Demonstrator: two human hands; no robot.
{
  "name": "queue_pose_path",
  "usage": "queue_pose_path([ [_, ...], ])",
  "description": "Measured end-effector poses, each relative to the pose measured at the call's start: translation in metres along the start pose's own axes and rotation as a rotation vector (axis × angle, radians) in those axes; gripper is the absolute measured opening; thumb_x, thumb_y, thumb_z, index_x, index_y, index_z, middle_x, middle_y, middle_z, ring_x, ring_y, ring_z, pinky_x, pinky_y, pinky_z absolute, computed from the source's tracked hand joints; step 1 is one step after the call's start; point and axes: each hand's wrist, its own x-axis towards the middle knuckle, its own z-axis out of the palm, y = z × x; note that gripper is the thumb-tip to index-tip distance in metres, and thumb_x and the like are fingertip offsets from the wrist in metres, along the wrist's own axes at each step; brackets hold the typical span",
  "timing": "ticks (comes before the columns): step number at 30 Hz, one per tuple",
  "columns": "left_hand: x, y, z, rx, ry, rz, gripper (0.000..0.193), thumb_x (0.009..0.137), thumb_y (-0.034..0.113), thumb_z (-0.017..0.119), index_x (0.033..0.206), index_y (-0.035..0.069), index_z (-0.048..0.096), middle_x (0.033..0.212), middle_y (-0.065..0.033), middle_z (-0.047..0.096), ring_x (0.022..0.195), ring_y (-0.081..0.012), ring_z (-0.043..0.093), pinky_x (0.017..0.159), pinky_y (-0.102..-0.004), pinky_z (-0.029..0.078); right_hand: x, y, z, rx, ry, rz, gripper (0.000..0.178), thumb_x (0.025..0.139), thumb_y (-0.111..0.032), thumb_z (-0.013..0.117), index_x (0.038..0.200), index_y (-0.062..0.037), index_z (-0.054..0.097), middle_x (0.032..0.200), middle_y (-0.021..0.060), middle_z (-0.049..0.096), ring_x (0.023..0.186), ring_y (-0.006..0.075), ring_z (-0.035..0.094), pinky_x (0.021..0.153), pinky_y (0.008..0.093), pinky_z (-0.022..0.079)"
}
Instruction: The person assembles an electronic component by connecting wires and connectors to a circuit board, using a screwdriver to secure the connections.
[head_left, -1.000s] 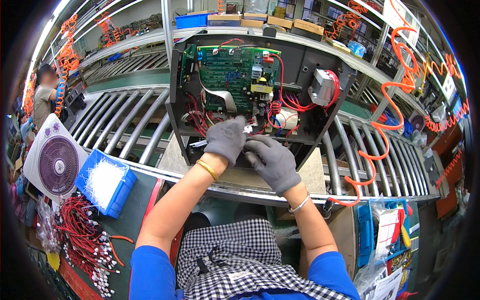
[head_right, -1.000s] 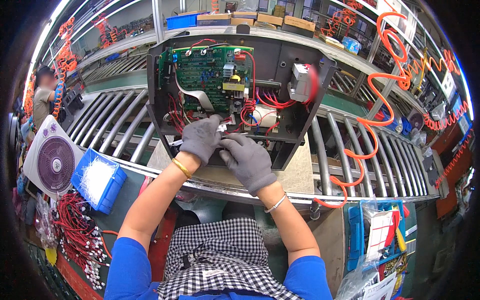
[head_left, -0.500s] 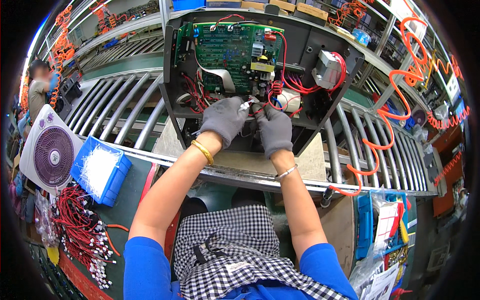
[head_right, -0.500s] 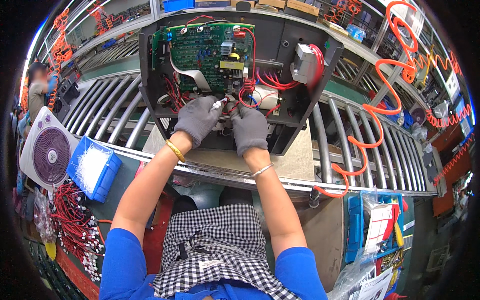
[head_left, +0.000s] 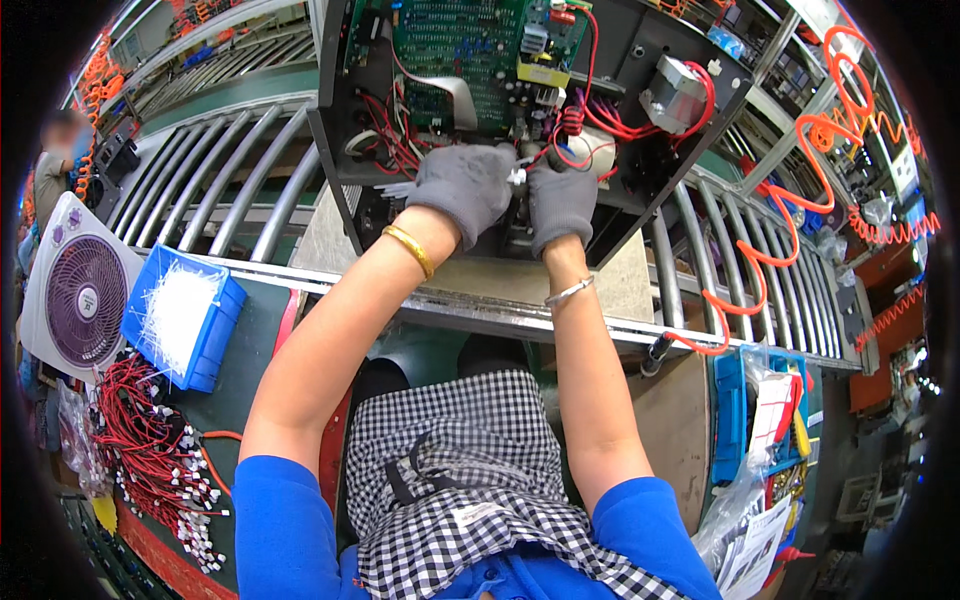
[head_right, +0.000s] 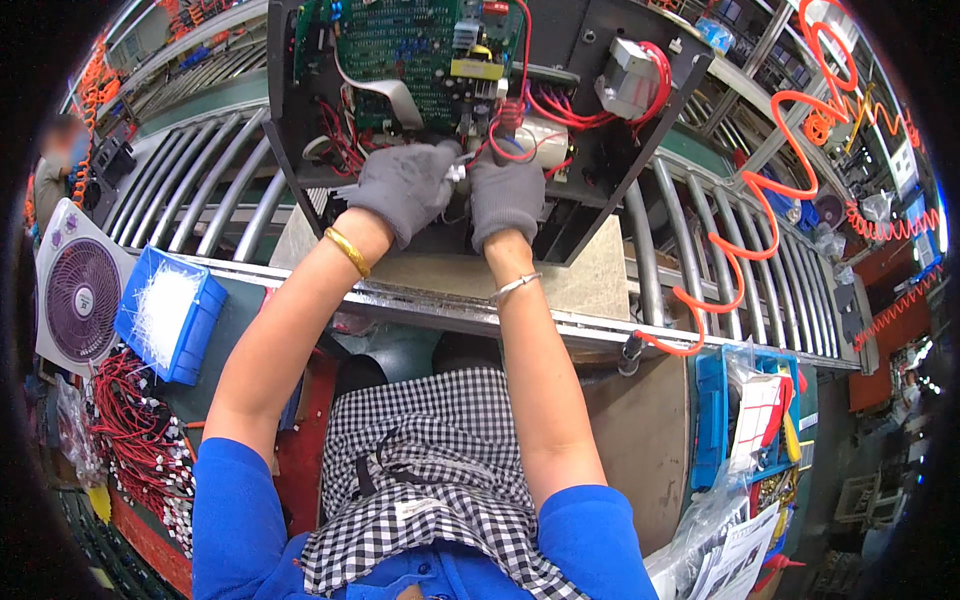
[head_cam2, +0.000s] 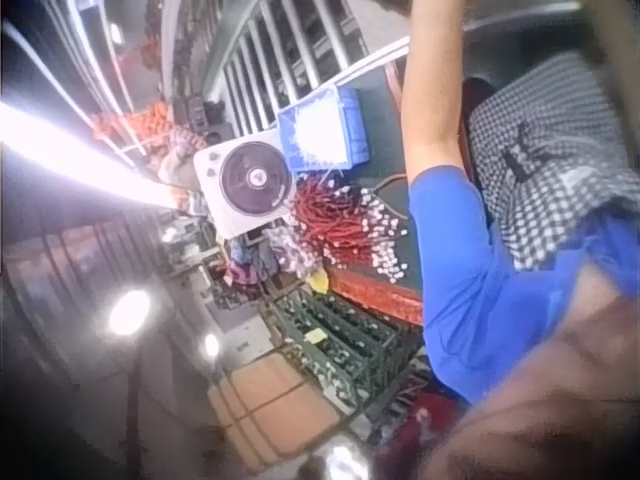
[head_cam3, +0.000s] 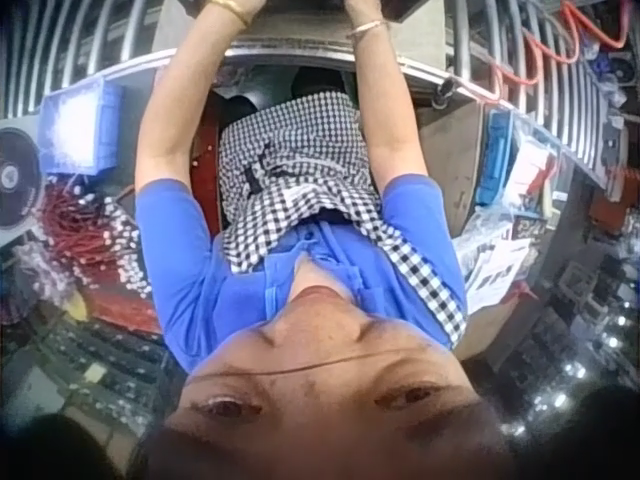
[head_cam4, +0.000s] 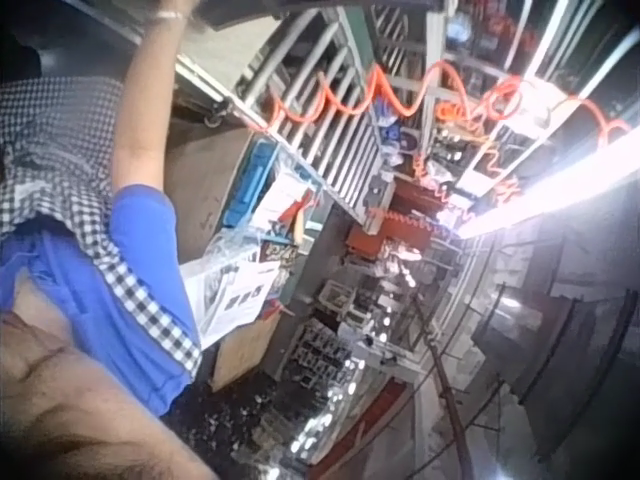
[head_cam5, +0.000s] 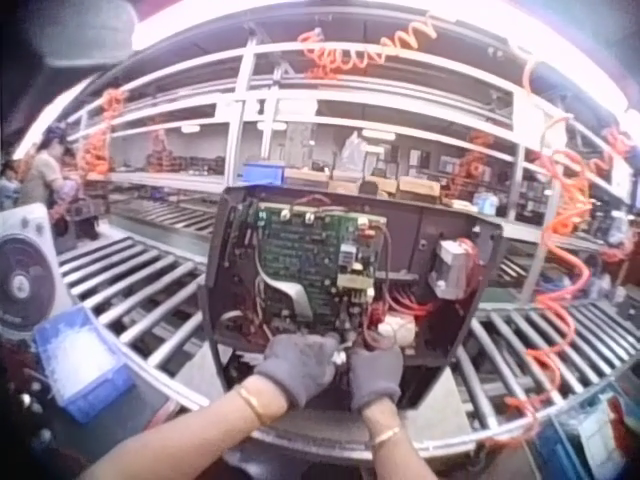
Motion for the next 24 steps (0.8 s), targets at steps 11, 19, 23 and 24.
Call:
queue_pose_path([
  [11,-0.01,-0.007,-0.008,-0.044,0.024,0.026,0.024,0.09,0.025,0.057,0.106,0.009,0.064,0.102,-0.0174,0.072,0.097,-0.0375,0.069,0.079,-0.0471,0.055,-0.009,-0.016,-0.005,0.451,-0.182,0.314,0.013,0.089,-0.011,0.058,0.085,-0.0052,0.068,0.058,0.006,0.059,0.04,0.0166,0.053,0.037,0.03,0.04],
  [19,-0.064,-0.077,-0.012,-0.35,0.953,0.22,0.035,0.087,0.007,0.061,0.12,0.017,0.065,0.097,-0.0118,0.07,0.083,-0.0297,0.069,0.068,-0.0358,0.056,0.006,-0.006,-0.007,0.275,-0.225,0.245,0.013,0.092,-0.013,0.056,0.102,-0.0086,0.063,0.059,0.0027,0.06,0.039,0.0139,0.051,0.035,0.0268,0.037],
  [23,-0.078,-0.098,-0.009,-0.674,0.652,0.009,0.032,0.089,0.004,0.057,0.118,0.015,0.066,0.089,-0.0133,0.07,0.078,-0.0229,0.07,0.071,-0.0314,0.054,0.01,0.001,-0.005,0.192,-0.207,0.192,0.013,0.094,-0.015,0.056,0.103,-0.0109,0.063,0.061,0.0023,0.06,0.039,0.0135,0.05,0.036,0.0269,0.037],
  [24,-0.077,-0.098,-0.003,-0.704,0.669,0.037,0.03,0.091,0.006,0.057,0.118,0.015,0.066,0.087,-0.0128,0.07,0.076,-0.0218,0.07,0.07,-0.0314,0.054,0.014,0.008,-0.005,0.129,-0.193,0.139,0.014,0.094,-0.016,0.056,0.104,-0.0113,0.064,0.061,0.0021,0.06,0.039,0.0136,0.049,0.036,0.0272,0.037],
])
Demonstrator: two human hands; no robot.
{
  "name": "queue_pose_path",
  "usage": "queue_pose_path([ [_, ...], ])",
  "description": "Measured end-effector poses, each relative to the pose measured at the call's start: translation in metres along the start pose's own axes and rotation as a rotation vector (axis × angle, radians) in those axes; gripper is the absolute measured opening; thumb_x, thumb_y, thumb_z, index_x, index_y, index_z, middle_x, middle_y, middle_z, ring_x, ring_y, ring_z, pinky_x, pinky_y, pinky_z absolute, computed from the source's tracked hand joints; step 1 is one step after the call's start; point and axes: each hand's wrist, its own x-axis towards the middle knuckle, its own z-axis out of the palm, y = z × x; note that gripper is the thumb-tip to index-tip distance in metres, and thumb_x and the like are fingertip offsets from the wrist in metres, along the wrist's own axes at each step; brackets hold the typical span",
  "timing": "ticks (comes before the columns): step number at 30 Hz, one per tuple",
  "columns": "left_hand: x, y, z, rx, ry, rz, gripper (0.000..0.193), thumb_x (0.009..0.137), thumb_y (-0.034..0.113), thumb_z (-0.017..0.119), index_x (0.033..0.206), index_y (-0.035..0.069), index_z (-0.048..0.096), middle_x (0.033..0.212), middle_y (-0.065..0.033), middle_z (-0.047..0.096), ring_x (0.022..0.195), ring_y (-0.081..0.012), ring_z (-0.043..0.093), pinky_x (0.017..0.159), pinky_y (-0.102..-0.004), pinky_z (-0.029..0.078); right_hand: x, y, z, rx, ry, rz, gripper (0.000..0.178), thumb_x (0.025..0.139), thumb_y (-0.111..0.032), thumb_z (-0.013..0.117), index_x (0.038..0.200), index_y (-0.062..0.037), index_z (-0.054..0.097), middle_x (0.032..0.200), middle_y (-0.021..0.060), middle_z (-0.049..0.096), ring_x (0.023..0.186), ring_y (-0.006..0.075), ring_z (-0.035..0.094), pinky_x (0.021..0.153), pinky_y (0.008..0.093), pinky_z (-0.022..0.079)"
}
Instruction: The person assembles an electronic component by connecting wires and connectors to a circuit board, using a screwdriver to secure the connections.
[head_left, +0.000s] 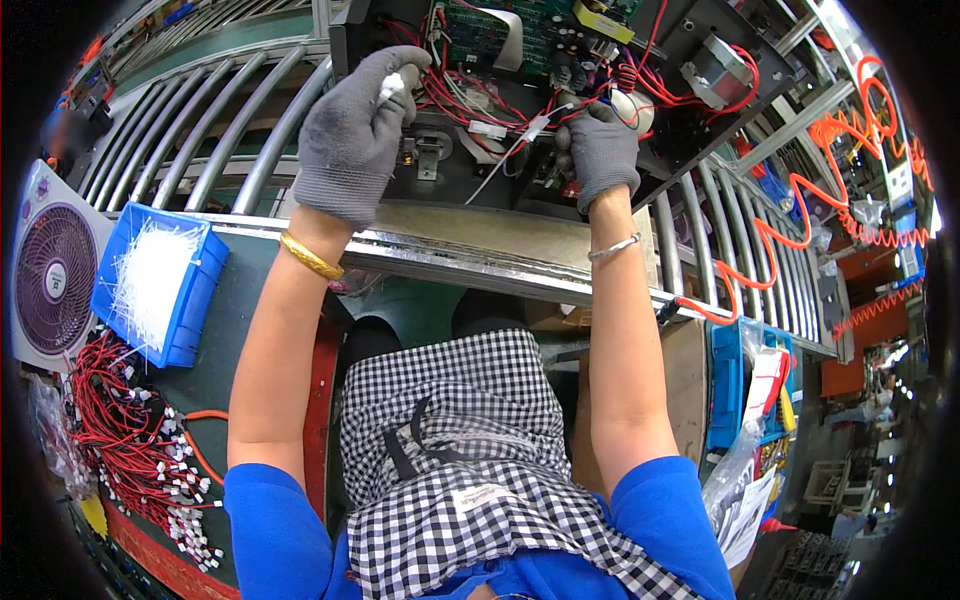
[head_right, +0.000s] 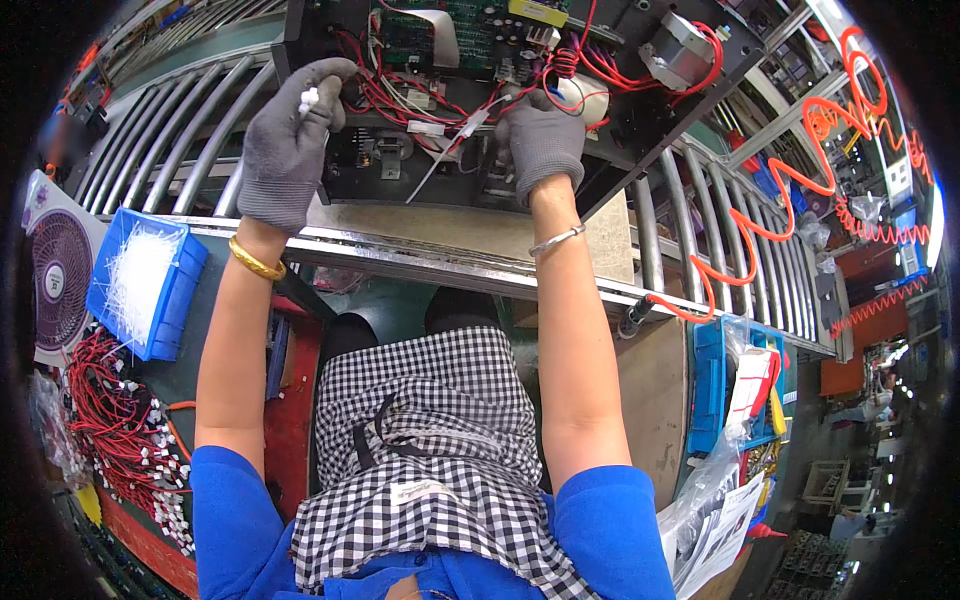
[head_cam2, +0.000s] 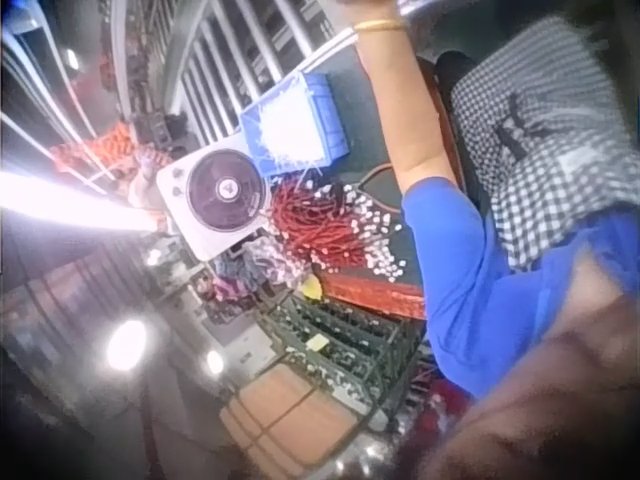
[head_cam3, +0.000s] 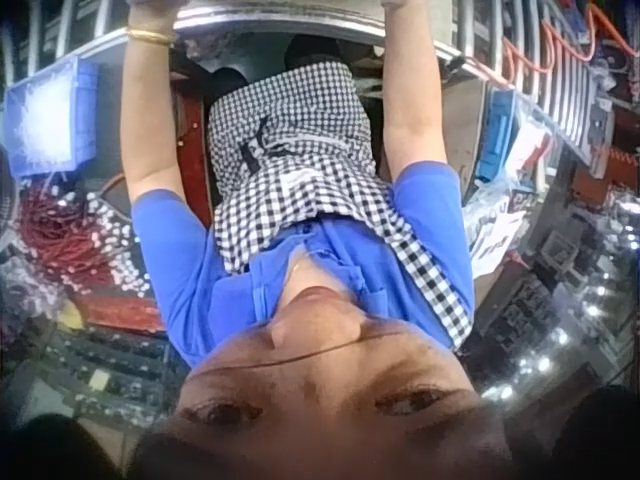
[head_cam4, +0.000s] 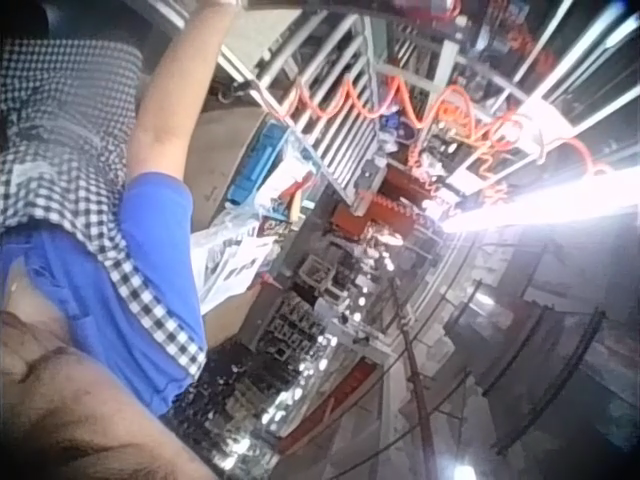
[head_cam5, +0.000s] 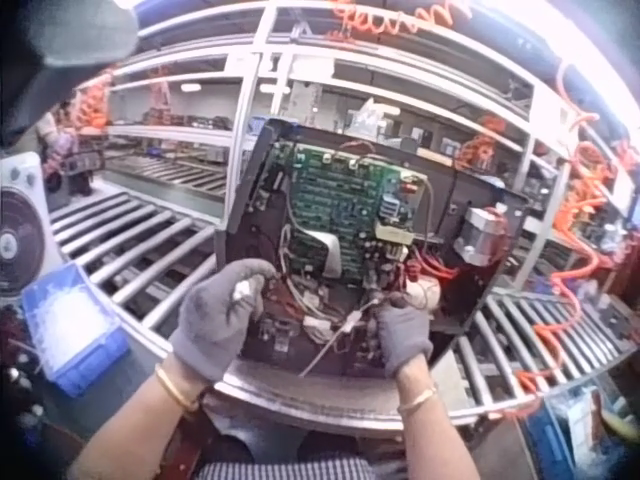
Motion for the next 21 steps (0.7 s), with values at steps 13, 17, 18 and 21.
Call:
queue_pose_path([
  [13,-0.038,0.015,0.055,-0.037,-0.478,-0.353,0.037,0.093,0.045,0.063,0.094,0.009,0.07,0.079,-0.0107,0.07,0.073,-0.0245,0.067,0.072,-0.0415,0.051,-0.016,-0.024,0.003,0.103,-0.001,0.12,0.015,0.094,-0.017,0.056,0.103,-0.0104,0.064,0.061,0.0014,0.059,0.04,0.0128,0.048,0.036,0.0272,0.036],
  [17,-0.039,0.017,0.06,-0.335,-0.553,-0.542,0.033,0.095,0.038,0.065,0.095,0.005,0.07,0.072,-0.0055,0.069,0.068,-0.0119,0.065,0.07,-0.0322,0.05,-0.02,-0.027,0.005,0.059,0.056,0.112,0.018,0.094,-0.026,0.065,0.096,-0.0084,0.066,0.06,0.0012,0.059,0.041,0.0119,0.05,0.037,0.0258,0.035],
  [18,-0.04,0.016,0.056,-0.466,-0.522,-0.534,0.029,0.096,0.033,0.064,0.098,0.005,0.07,0.073,-0.0042,0.069,0.068,-0.0103,0.064,0.068,-0.0299,0.05,-0.018,-0.025,0.006,0.055,0.053,0.116,0.018,0.094,-0.026,0.065,0.096,-0.0084,0.066,0.06,0.0012,0.059,0.041,0.0119,0.05,0.037,0.0258,0.035],
  [21,-0.037,0.009,0.045,-0.726,-0.252,-0.411,0.022,0.099,0.026,0.061,0.105,0.007,0.069,0.076,-0.003,0.07,0.063,-0.0068,0.059,0.06,-0.0235,0.046,-0.019,-0.025,0.009,0.007,0.058,0.064,0.026,0.092,-0.033,0.071,0.092,-0.0078,0.067,0.059,0.001,0.059,0.042,0.0115,0.052,0.037,0.0251,0.036],
])
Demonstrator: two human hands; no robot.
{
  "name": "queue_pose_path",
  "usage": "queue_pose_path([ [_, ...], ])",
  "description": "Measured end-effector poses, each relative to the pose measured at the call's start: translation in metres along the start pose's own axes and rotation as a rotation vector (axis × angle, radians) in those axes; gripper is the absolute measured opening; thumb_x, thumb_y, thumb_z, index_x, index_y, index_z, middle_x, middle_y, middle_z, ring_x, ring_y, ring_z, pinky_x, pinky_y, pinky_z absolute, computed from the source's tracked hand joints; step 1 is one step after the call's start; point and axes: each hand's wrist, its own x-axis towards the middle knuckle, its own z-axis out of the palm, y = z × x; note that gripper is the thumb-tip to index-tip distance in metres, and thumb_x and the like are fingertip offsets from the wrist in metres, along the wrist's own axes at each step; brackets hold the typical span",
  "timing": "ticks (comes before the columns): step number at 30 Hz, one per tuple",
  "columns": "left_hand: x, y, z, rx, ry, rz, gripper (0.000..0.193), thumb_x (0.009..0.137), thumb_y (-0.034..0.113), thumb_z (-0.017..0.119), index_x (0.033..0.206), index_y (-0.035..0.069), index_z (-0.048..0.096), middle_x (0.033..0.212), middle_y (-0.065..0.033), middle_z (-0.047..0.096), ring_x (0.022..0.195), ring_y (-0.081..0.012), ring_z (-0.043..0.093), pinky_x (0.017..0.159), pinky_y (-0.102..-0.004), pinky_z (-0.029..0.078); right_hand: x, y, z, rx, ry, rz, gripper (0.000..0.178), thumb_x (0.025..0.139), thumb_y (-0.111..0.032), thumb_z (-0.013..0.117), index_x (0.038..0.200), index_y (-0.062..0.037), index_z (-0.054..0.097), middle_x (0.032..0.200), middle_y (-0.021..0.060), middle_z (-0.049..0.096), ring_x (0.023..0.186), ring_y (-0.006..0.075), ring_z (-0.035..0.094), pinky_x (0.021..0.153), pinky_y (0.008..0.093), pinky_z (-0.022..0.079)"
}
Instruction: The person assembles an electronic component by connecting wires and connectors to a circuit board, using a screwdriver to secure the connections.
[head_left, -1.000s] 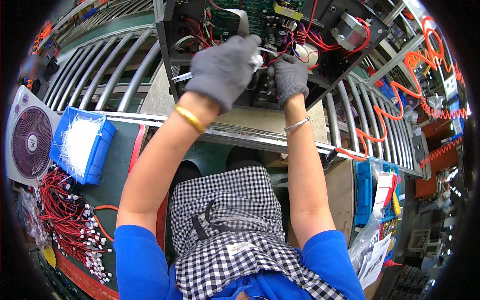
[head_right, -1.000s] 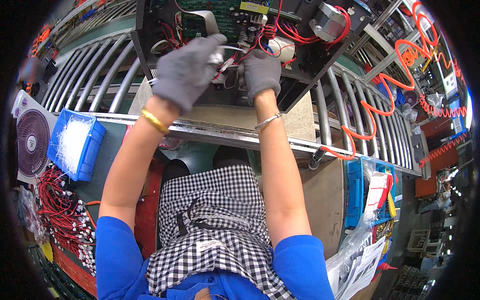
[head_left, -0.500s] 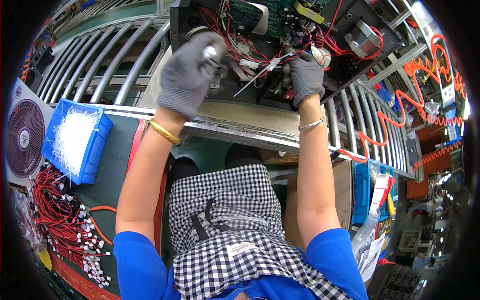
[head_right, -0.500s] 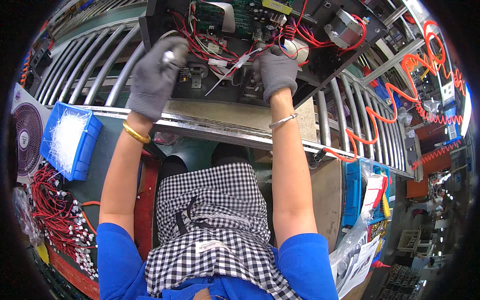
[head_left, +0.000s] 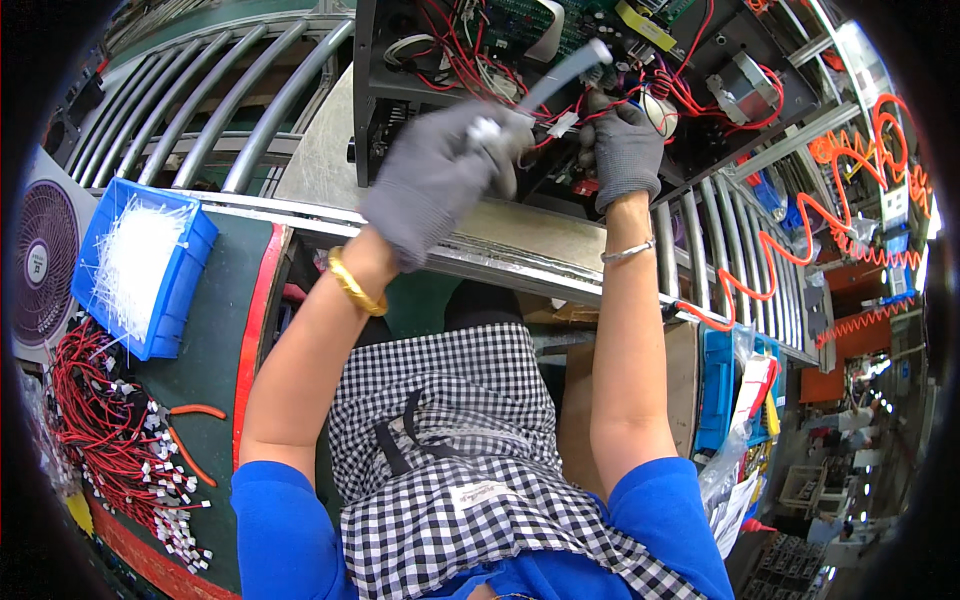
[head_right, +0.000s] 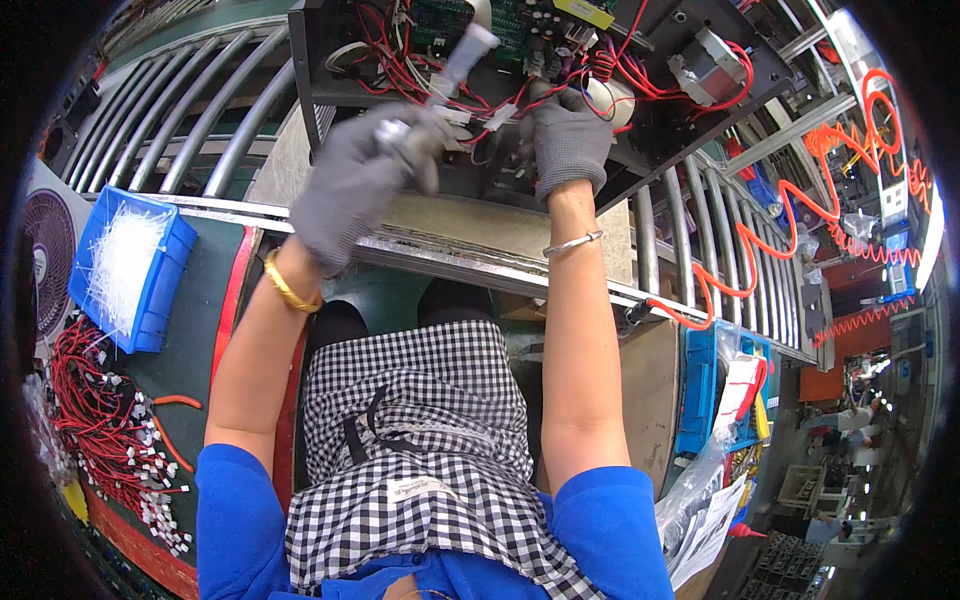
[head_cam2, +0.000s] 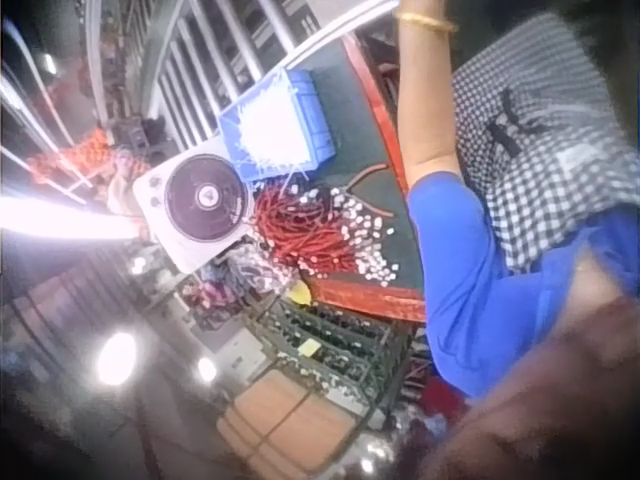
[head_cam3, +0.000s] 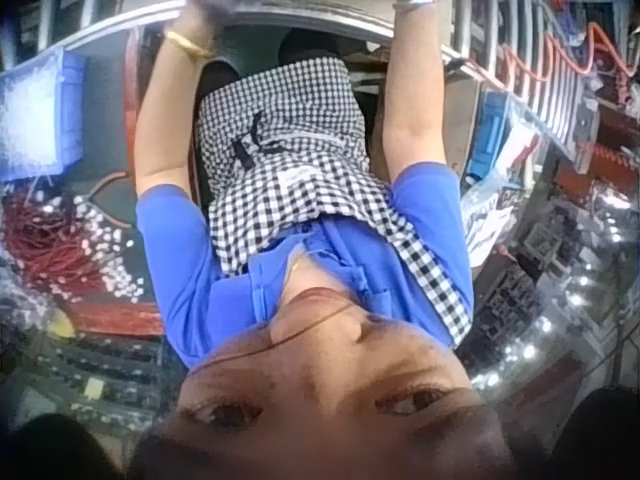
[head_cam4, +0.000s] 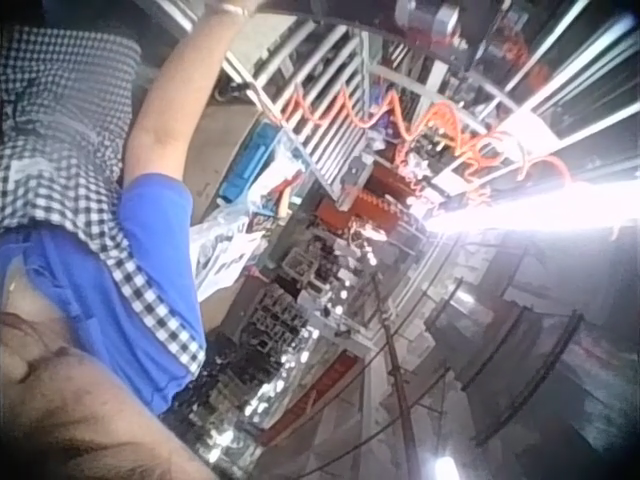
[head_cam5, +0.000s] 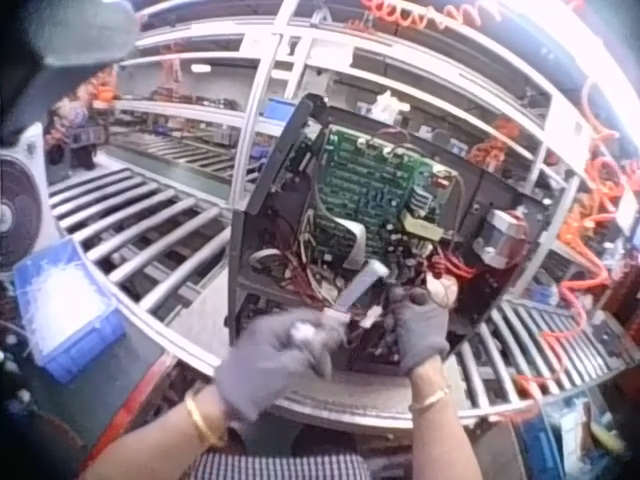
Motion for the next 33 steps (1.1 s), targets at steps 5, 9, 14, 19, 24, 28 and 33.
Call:
queue_pose_path([
  [5,0.005,0.045,-0.052,0.14,0.398,0.233,0.022,0.102,0.023,0.056,0.117,0.009,0.065,0.088,-0.0048,0.074,0.043,0.0001,0.038,0.038,-0.0171,0.029,-0.002,0.001,-0.005,0.028,0.011,-0.023,0.027,0.091,-0.035,0.072,0.093,-0.0079,0.068,0.059,0.0009,0.059,0.042,0.011,0.052,0.038,0.0244,0.036],
  [9,0.013,0.034,-0.098,0.185,0.546,0.244,0.02,0.102,0.024,0.054,0.112,0.01,0.065,0.086,-0.0024,0.073,0.044,0.0022,0.036,0.037,-0.0162,0.027,-0.004,0.002,-0.005,0.044,-0.012,-0.037,0.026,0.091,-0.035,0.073,0.095,-0.0089,0.069,0.06,0.0001,0.06,0.042,0.0103,0.052,0.038,0.0239,0.037],
  [14,0.021,0.047,-0.086,0.358,0.536,0.306,0.039,0.098,0.022,0.059,0.129,-0.003,0.055,0.119,-0.0143,0.067,0.108,-0.023,0.063,0.092,-0.0323,0.048,-0.005,0.0,-0.004,0.006,0.0,-0.057,0.026,0.091,-0.034,0.073,0.096,-0.0087,0.07,0.06,-0.0001,0.061,0.042,0.0098,0.053,0.039,0.0235,0.038],
  [19,0.025,0.046,-0.085,0.663,0.488,0.373,0.045,0.096,0.025,0.061,0.131,-0.003,0.054,0.115,-0.0211,0.067,0.11,-0.0319,0.064,0.095,-0.0383,0.048,-0.005,-0.001,0.001,0.042,0.051,-0.071,0.028,0.091,-0.034,0.073,0.095,-0.0067,0.069,0.061,0.0006,0.061,0.043,0.01,0.053,0.039,0.0233,0.038],
  [24,0.037,0.042,-0.091,0.75,0.294,0.353,0.043,0.09,0.029,0.061,0.121,0.001,0.058,0.095,-0.0276,0.068,0.092,-0.0431,0.066,0.082,-0.0485,0.053,-0.005,-0.009,0.004,0.028,0.062,0.001,0.029,0.091,-0.034,0.072,0.093,-0.0057,0.069,0.064,0.0024,0.063,0.044,0.0118,0.054,0.041,0.026,0.041],
  [28,0.039,0.045,-0.079,1.322,0.484,-0.032,0.038,0.088,0.034,0.061,0.109,0.002,0.061,0.085,-0.0241,0.069,0.083,-0.0421,0.068,0.075,-0.0504,0.054,-0.003,-0.015,0.0,-0.07,0.066,0.021,0.03,0.091,-0.035,0.072,0.093,-0.0054,0.069,0.065,0.0032,0.064,0.045,0.0133,0.055,0.042,0.0278,0.042],
  [33,0.039,0.044,-0.081,1.367,0.509,-0.001,0.038,0.088,0.036,0.061,0.103,0.002,0.062,0.084,-0.0251,0.068,0.084,-0.0434,0.068,0.075,-0.0516,0.054,0.001,-0.014,0.006,-0.118,0.036,0.05,0.036,0.091,-0.038,0.07,0.091,-0.0025,0.068,0.066,0.008,0.068,0.045,0.0164,0.057,0.045,0.0316,0.043],
])
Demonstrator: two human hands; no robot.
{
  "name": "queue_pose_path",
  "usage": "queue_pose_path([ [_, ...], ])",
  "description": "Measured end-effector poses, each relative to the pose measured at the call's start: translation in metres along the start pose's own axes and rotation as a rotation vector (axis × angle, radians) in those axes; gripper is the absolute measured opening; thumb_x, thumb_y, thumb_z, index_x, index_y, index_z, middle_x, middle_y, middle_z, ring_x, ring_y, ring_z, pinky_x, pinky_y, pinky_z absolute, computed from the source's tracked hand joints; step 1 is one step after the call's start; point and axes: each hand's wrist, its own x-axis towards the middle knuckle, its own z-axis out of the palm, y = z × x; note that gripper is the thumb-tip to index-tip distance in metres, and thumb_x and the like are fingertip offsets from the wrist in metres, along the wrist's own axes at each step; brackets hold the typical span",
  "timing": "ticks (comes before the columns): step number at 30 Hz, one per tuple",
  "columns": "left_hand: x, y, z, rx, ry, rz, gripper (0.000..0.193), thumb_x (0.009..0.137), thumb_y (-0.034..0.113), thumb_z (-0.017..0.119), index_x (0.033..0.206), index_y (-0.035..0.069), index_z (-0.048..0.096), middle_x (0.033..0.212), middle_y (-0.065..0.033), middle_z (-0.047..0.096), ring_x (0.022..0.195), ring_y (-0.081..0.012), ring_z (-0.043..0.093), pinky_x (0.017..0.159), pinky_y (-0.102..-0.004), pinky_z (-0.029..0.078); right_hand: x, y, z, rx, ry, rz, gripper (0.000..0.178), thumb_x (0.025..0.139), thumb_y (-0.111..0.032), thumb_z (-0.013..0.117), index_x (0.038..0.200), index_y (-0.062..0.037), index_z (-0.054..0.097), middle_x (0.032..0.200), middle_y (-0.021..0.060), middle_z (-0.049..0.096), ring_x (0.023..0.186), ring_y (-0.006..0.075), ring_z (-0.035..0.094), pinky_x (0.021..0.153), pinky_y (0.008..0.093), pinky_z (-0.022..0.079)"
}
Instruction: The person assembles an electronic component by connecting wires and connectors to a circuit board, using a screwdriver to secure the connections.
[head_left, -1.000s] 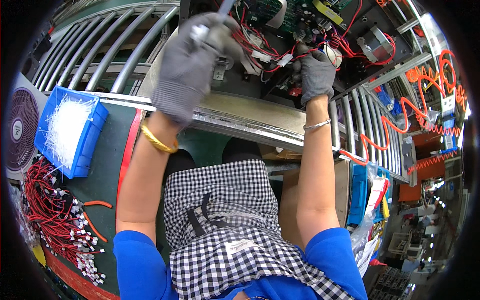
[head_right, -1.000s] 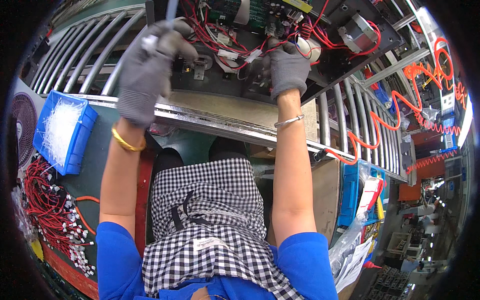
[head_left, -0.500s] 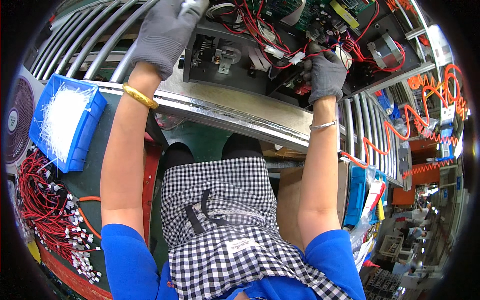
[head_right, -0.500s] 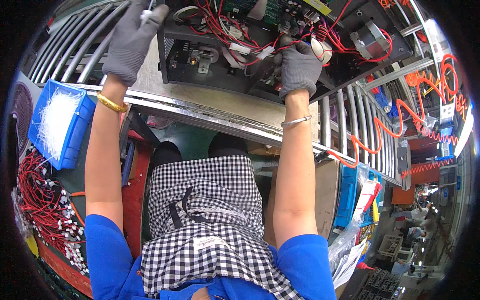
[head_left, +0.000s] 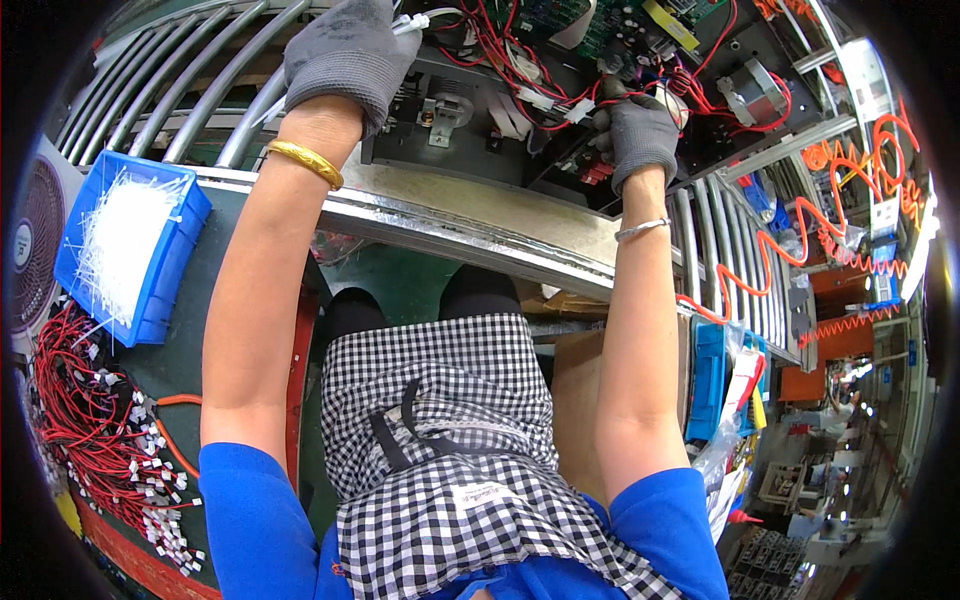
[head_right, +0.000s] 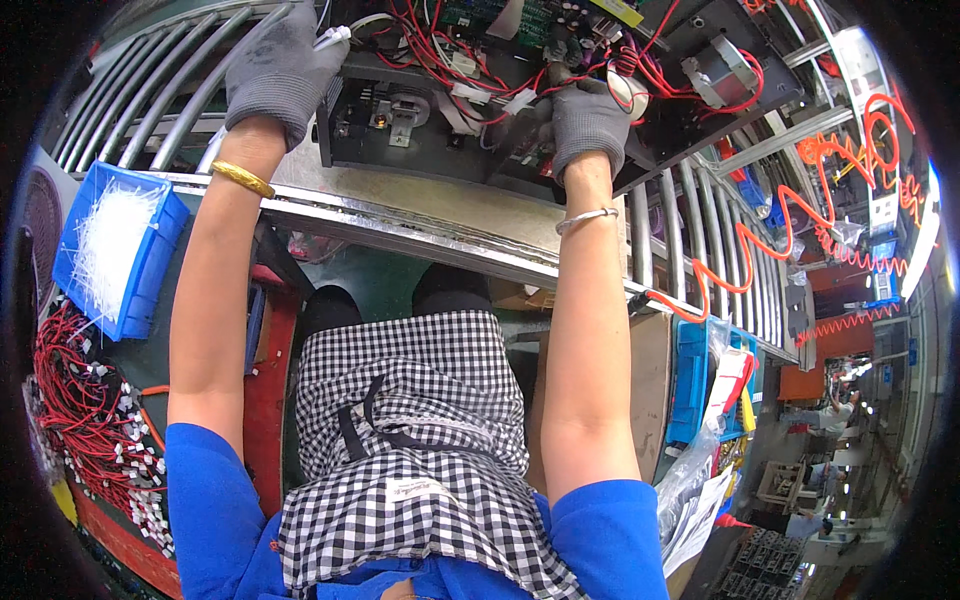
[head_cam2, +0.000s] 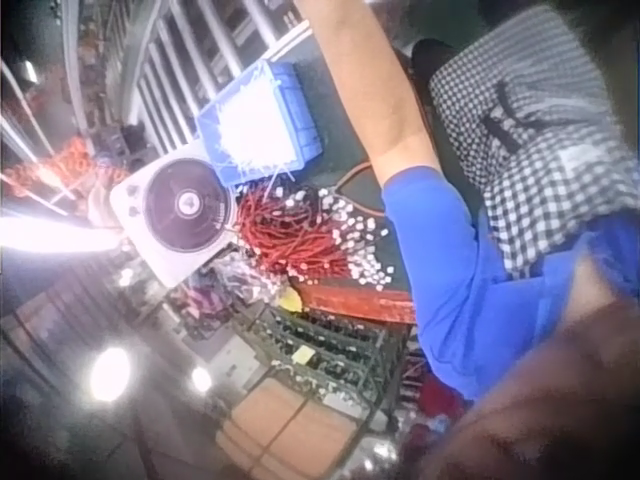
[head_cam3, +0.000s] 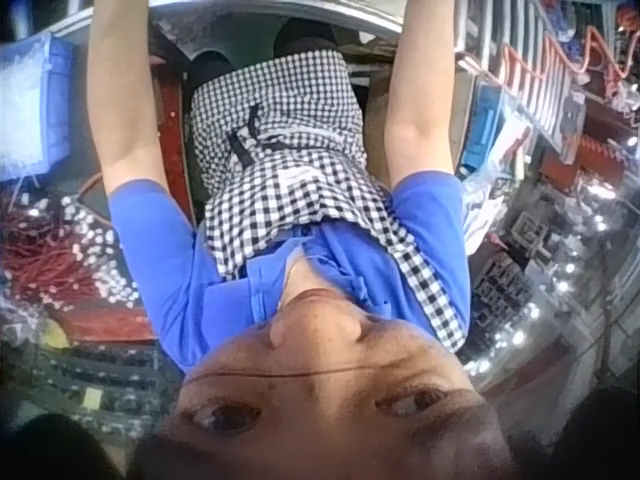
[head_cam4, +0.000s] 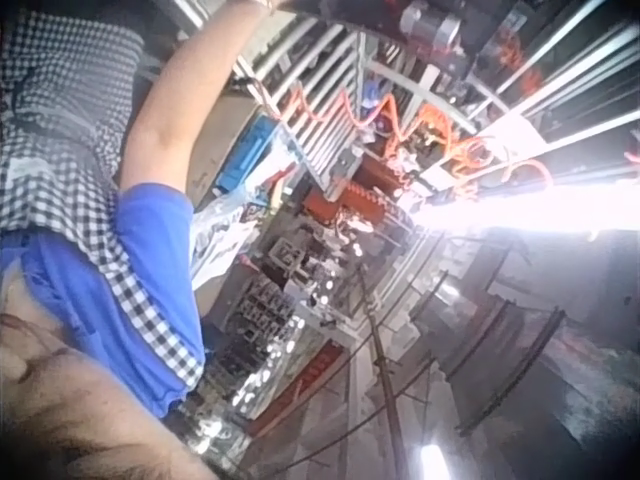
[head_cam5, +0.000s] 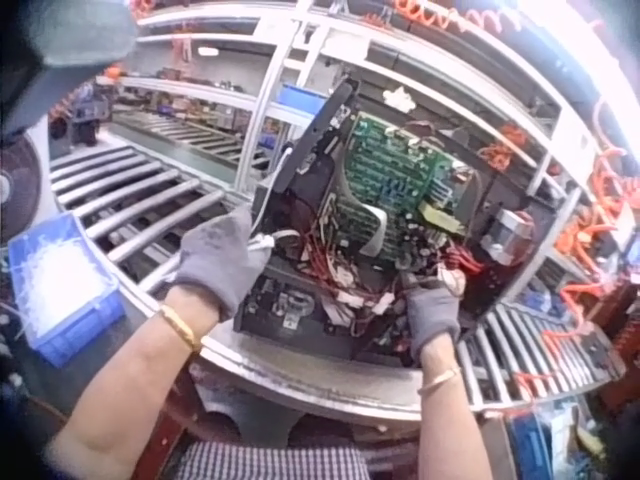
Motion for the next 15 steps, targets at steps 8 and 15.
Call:
queue_pose_path([
  [8,0.005,-0.018,0.02,0.045,-0.042,0.019,0.05,0.089,0.048,0.058,0.113,0.004,0.063,0.103,-0.0262,0.067,0.103,-0.0459,0.063,0.085,-0.0535,0.05,0.057,0.05,0.023,-0.149,0.082,-0.717,0.017,0.095,-0.026,0.064,0.096,-0.0087,0.065,0.072,0.0067,0.068,0.046,0.0162,0.057,0.042,0.0287,0.043],
  [15,0.001,-0.024,0.01,0.075,-0.094,0.027,0.046,0.09,0.046,0.059,0.112,0.005,0.062,0.104,-0.0238,0.069,0.1,-0.0425,0.066,0.084,-0.051,0.051,0.047,0.042,0.03,-0.068,-0.056,-0.307,0.028,0.099,-0.034,0.056,0.088,-0.0099,0.063,0.068,0.0042,0.064,0.047,0.0142,0.054,0.041,0.0284,0.04],
])
